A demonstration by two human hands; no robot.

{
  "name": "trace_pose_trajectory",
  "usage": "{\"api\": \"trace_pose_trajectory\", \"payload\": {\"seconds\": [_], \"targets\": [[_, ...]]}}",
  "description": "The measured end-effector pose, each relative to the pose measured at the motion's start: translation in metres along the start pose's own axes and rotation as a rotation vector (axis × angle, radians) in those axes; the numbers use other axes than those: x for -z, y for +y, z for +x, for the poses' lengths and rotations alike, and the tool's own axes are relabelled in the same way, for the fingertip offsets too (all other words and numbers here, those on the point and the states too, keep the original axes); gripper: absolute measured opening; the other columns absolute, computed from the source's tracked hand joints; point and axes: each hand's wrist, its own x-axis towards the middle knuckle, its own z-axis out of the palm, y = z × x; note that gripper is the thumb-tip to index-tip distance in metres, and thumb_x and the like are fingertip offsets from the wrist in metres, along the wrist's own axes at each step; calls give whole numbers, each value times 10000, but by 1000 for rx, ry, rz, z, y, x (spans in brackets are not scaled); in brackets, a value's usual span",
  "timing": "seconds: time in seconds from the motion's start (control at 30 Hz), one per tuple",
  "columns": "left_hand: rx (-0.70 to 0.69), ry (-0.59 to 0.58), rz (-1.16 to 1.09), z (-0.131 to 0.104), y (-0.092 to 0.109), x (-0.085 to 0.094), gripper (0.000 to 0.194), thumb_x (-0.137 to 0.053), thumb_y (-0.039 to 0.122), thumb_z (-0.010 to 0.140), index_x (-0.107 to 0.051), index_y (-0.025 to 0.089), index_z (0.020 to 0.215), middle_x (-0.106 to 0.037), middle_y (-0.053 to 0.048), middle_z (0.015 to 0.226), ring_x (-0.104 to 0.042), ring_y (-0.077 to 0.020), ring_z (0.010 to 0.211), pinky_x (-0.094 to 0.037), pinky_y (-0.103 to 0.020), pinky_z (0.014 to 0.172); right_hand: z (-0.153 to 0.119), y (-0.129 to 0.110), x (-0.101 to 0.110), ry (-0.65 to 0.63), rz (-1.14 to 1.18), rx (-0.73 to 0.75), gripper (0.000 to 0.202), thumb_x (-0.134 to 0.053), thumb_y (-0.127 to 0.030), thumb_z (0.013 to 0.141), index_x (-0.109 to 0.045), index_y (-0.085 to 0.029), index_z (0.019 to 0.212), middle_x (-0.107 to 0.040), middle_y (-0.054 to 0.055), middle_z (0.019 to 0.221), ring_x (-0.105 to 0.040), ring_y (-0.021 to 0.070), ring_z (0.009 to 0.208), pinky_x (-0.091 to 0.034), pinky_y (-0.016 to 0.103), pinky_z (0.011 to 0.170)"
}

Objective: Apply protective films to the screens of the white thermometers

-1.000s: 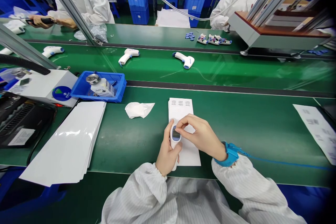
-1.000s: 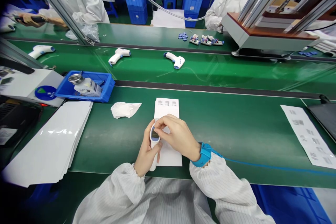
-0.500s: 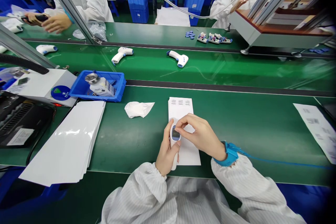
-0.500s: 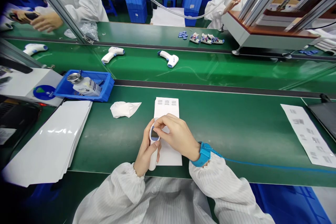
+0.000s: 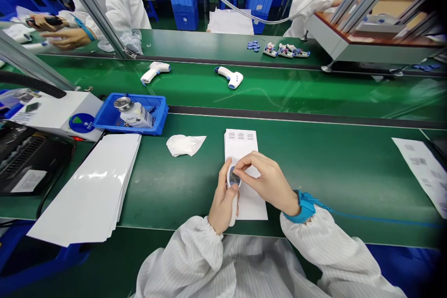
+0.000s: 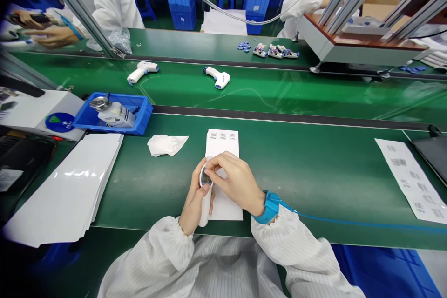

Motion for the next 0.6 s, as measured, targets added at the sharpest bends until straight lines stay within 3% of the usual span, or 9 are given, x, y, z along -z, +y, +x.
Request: {"api": "trace_pose_trajectory", "payload": {"seconds": [0.2,0.3,0.4,0.47,0.6], "targets": [[-16,6,9,0,0,-1,613,-411,377,949,-166,273,1501,-437,65,518,-364,-120,390,-361,-245,418,-2,-1,-4,56,-64,2,101,-566,-131,873,-553,-231,860,-619,28,875,-575,186,864,-463,319,740],[-5,2,2,0,0,-1,612,-407,395,944,-176,276,1497,-454,59,542,-359,-113,385,-365,-242,414,-2,2,-5,51,19,-25,90,-546,-154,893,-553,-232,939,-597,41,956,-565,187,915,-470,332,787],[6,-2,14,0,1,1,607,-406,432,930,-206,293,1485,-612,-20,819,-440,-111,435,-411,-258,442,-2,9,-7,-83,142,-53,266,-665,-194,821,-548,-243,1055,-584,44,1076,-553,200,1017,-476,347,866],[-2,-18,28,-1,2,3,644,-439,433,911,-182,307,1488,-609,-80,1101,-490,-107,476,-434,-267,462,-1,13,-8,-116,164,-71,345,-727,-202,764,-555,-244,1059,-584,43,1097,-547,213,1048,-472,362,888],[-9,-68,52,-2,5,2,725,-507,287,877,-117,358,1484,-493,-100,1338,-435,-40,409,-402,-244,412,3,17,-11,-14,169,-89,90,-659,-234,839,-610,-229,915,-626,27,940,-589,190,904,-477,337,799]]}}
